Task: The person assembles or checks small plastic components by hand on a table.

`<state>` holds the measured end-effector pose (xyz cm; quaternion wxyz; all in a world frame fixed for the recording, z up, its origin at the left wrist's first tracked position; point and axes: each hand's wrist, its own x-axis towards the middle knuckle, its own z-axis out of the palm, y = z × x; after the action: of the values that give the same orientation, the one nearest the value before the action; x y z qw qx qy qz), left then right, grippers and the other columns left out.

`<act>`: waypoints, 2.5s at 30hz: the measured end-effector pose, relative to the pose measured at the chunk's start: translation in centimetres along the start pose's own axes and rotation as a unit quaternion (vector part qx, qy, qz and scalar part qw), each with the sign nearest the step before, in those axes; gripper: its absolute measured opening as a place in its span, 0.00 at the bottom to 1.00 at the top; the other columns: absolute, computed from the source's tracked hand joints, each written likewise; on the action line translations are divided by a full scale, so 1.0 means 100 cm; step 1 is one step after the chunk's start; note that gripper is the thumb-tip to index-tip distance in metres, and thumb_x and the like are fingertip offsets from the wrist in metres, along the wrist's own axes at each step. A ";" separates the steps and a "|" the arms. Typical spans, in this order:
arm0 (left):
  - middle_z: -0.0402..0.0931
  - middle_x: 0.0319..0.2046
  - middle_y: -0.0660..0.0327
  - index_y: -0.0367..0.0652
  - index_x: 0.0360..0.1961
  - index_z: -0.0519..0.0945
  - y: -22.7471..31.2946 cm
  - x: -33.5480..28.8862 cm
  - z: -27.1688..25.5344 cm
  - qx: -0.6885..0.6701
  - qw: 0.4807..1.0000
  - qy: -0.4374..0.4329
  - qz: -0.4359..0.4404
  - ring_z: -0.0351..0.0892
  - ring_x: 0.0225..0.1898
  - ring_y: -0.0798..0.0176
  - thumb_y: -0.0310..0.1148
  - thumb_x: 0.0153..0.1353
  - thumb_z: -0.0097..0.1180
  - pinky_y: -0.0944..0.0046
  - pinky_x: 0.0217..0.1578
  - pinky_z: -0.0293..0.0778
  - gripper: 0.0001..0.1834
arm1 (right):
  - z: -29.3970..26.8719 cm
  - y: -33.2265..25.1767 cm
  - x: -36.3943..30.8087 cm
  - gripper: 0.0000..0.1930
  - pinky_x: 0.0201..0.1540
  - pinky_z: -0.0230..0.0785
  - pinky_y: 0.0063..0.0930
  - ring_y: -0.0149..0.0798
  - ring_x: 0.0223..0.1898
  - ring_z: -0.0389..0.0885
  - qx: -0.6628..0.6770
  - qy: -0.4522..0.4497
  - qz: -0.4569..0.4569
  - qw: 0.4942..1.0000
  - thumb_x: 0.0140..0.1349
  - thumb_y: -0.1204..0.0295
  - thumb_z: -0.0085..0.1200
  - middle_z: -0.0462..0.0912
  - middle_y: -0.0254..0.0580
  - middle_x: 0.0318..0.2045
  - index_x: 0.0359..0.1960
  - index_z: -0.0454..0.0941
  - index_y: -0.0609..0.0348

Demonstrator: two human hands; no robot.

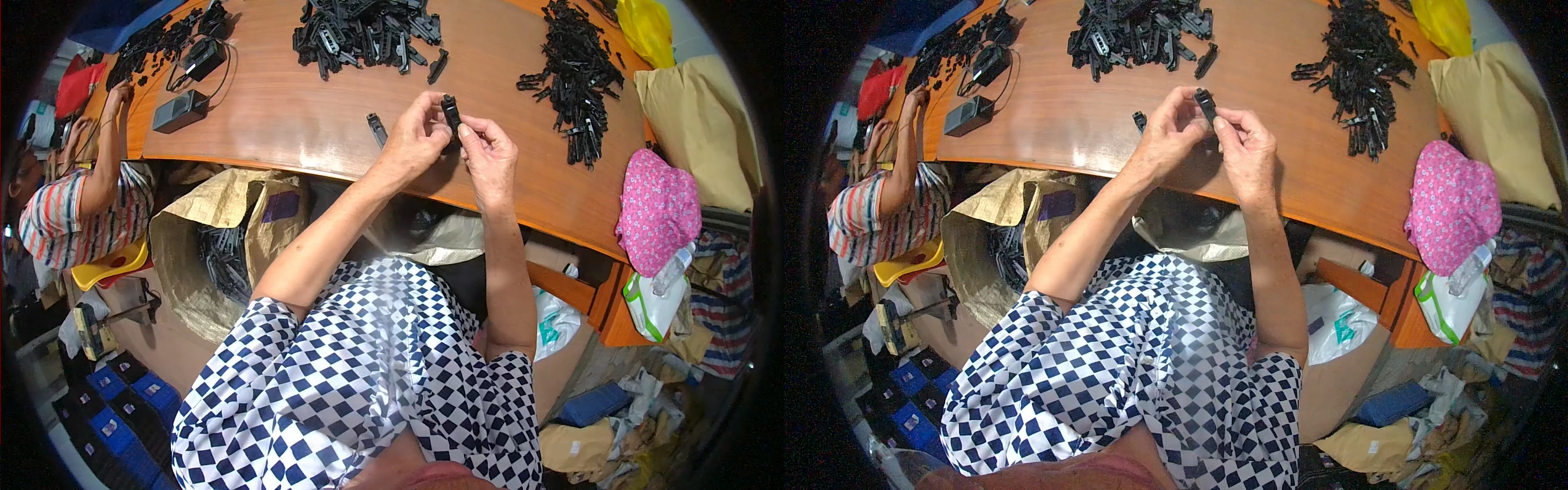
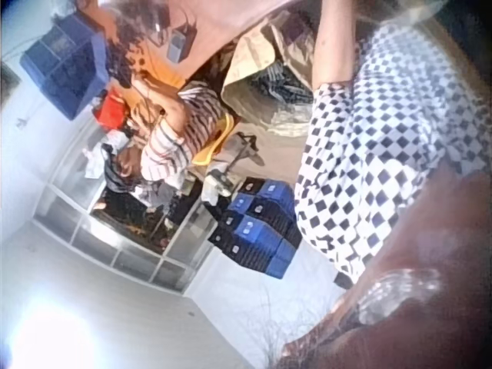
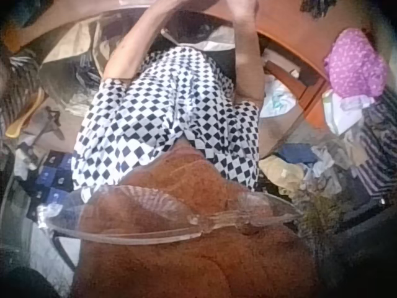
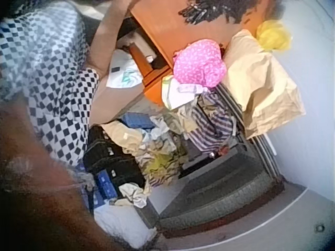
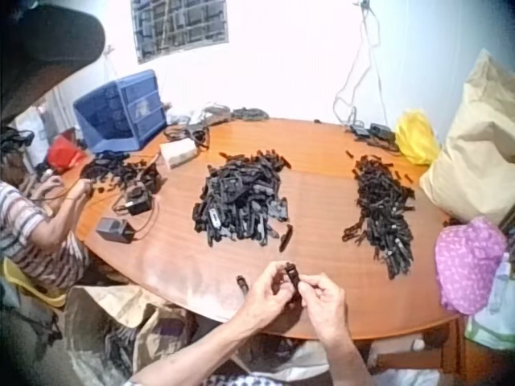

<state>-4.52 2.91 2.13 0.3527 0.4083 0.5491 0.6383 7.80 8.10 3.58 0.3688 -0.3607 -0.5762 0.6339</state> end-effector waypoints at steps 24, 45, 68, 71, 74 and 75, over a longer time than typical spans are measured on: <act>0.80 0.43 0.56 0.37 0.47 0.76 0.028 0.012 -0.013 -0.202 0.964 -0.086 -0.150 0.79 0.43 0.65 0.27 0.62 0.57 0.66 0.47 0.75 0.13 | -0.018 -0.015 0.002 0.17 0.36 0.70 0.18 0.25 0.33 0.76 0.033 -0.161 0.100 0.981 0.64 0.71 0.55 0.79 0.37 0.36 0.51 0.70 0.67; 0.79 0.43 0.54 0.36 0.47 0.74 0.025 0.036 0.010 -0.300 0.914 -0.068 -0.263 0.79 0.43 0.63 0.26 0.62 0.55 0.64 0.46 0.77 0.12 | -0.029 0.006 0.017 0.13 0.26 0.67 0.20 0.24 0.22 0.73 -0.086 -0.035 0.049 0.995 0.59 0.68 0.61 0.78 0.34 0.23 0.40 0.76 0.63; 0.74 0.51 0.60 0.45 0.44 0.78 0.023 0.113 -0.032 0.602 0.764 -0.153 0.177 0.72 0.54 0.57 0.24 0.56 0.52 0.58 0.50 0.70 0.14 | -0.126 -0.013 0.151 0.05 0.39 0.73 0.38 0.46 0.38 0.77 -0.716 -0.099 -0.279 0.632 0.58 0.79 0.47 0.76 0.43 0.34 0.35 0.73 0.61; 0.70 0.56 0.60 0.47 0.42 0.79 0.005 0.127 -0.035 0.648 0.688 -0.210 0.252 0.67 0.59 0.58 0.25 0.55 0.52 0.56 0.55 0.66 0.13 | -0.124 -0.013 0.153 0.05 0.43 0.73 0.38 0.47 0.39 0.76 -0.720 -0.114 -0.240 0.641 0.59 0.79 0.47 0.75 0.43 0.35 0.37 0.72 0.61; 0.71 0.55 0.59 0.50 0.42 0.78 -0.004 0.134 -0.037 0.657 0.645 -0.249 0.299 0.66 0.61 0.59 0.27 0.57 0.51 0.56 0.58 0.64 0.12 | -0.125 -0.011 0.154 0.05 0.43 0.72 0.38 0.46 0.40 0.76 -0.721 -0.116 -0.235 0.641 0.59 0.77 0.49 0.75 0.43 0.35 0.37 0.72 0.60; 0.74 0.51 0.59 0.48 0.42 0.77 -0.005 0.135 -0.036 0.641 0.667 -0.253 0.285 0.70 0.58 0.57 0.28 0.58 0.51 0.56 0.55 0.66 0.10 | -0.127 -0.009 0.155 0.05 0.42 0.72 0.39 0.46 0.40 0.76 -0.703 -0.110 -0.253 0.656 0.59 0.75 0.50 0.75 0.44 0.35 0.37 0.72 0.59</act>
<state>-13.41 13.70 3.19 -0.0696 0.8162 0.5692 0.0709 11.81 27.73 3.02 0.0851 -0.2806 -0.9551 -0.0430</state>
